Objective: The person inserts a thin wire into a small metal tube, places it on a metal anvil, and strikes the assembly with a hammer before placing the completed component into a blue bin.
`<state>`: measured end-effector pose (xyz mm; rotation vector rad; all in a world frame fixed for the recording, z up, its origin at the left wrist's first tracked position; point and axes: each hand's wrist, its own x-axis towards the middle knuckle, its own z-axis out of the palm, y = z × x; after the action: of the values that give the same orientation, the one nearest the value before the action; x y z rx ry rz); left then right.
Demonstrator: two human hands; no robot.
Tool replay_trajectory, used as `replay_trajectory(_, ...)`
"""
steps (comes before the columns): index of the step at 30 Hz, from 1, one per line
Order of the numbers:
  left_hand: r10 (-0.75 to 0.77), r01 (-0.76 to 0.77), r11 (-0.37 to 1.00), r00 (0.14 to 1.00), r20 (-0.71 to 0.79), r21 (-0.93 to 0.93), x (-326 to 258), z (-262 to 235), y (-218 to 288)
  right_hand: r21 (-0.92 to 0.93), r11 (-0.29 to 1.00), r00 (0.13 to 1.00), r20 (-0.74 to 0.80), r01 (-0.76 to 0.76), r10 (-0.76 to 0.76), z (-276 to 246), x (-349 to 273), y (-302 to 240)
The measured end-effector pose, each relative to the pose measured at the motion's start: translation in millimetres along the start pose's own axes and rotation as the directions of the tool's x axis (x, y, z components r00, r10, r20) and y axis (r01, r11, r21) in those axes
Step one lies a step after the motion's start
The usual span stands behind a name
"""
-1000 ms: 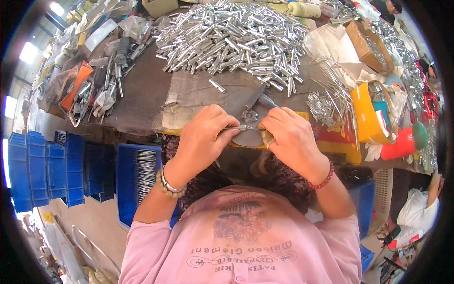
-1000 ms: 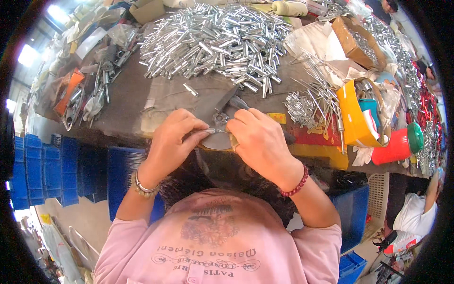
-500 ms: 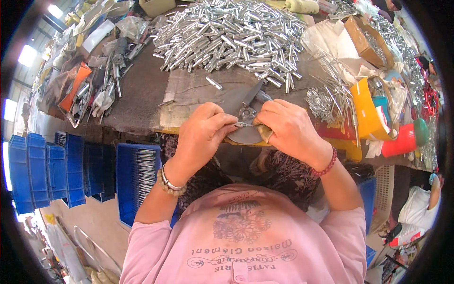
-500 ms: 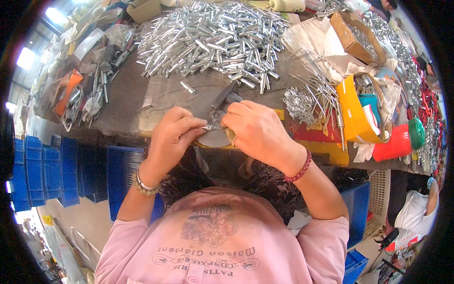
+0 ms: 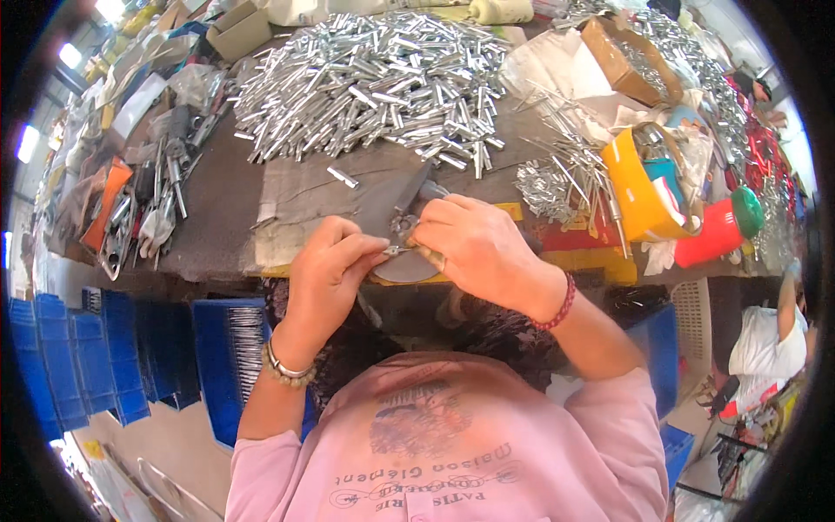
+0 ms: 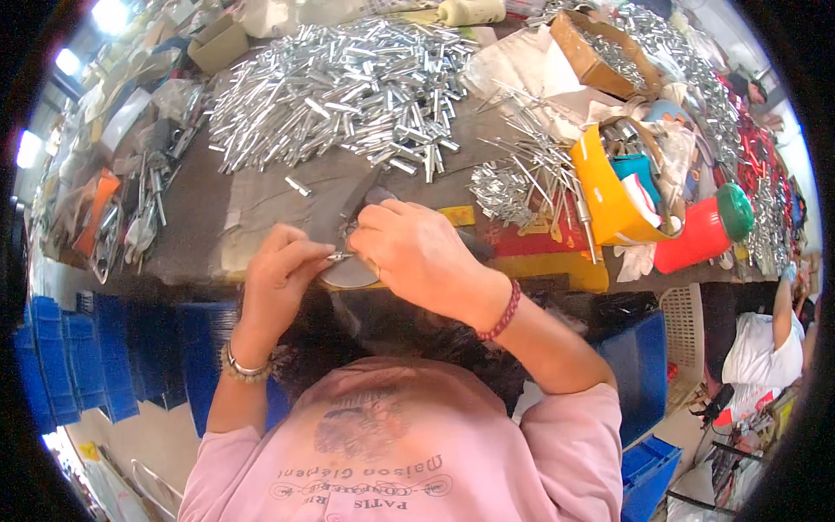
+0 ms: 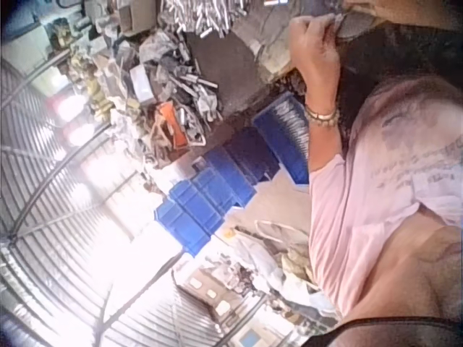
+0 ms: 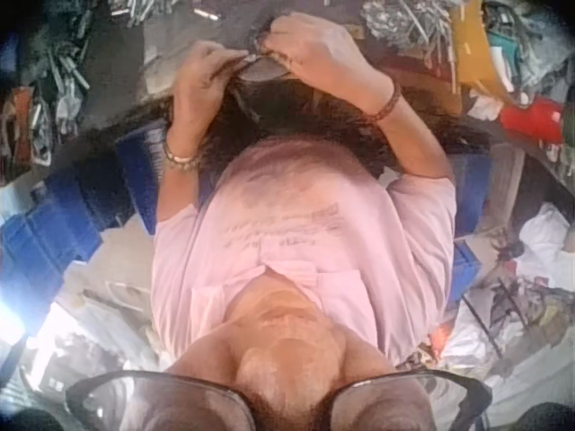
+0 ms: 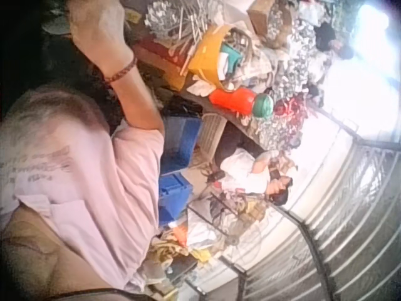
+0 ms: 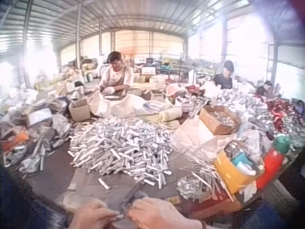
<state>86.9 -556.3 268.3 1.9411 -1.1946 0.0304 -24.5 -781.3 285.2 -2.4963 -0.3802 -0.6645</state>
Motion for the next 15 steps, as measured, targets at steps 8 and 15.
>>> replay_trajectory(8, -0.016, 0.017, 0.999, 0.999, -0.029, 0.038, -0.6, 0.7, 2.6, -0.306, 0.825, 0.88, -0.186, -0.475, 0.438, -72.6, -32.9, 43.3)
replay_trajectory(15, -0.007, 0.011, 0.998, 0.998, -0.058, 0.058, -0.5, -0.1, 7.6, -0.516, 0.793, 0.931, -0.028, -0.324, 0.363, -63.1, -21.8, 60.8)
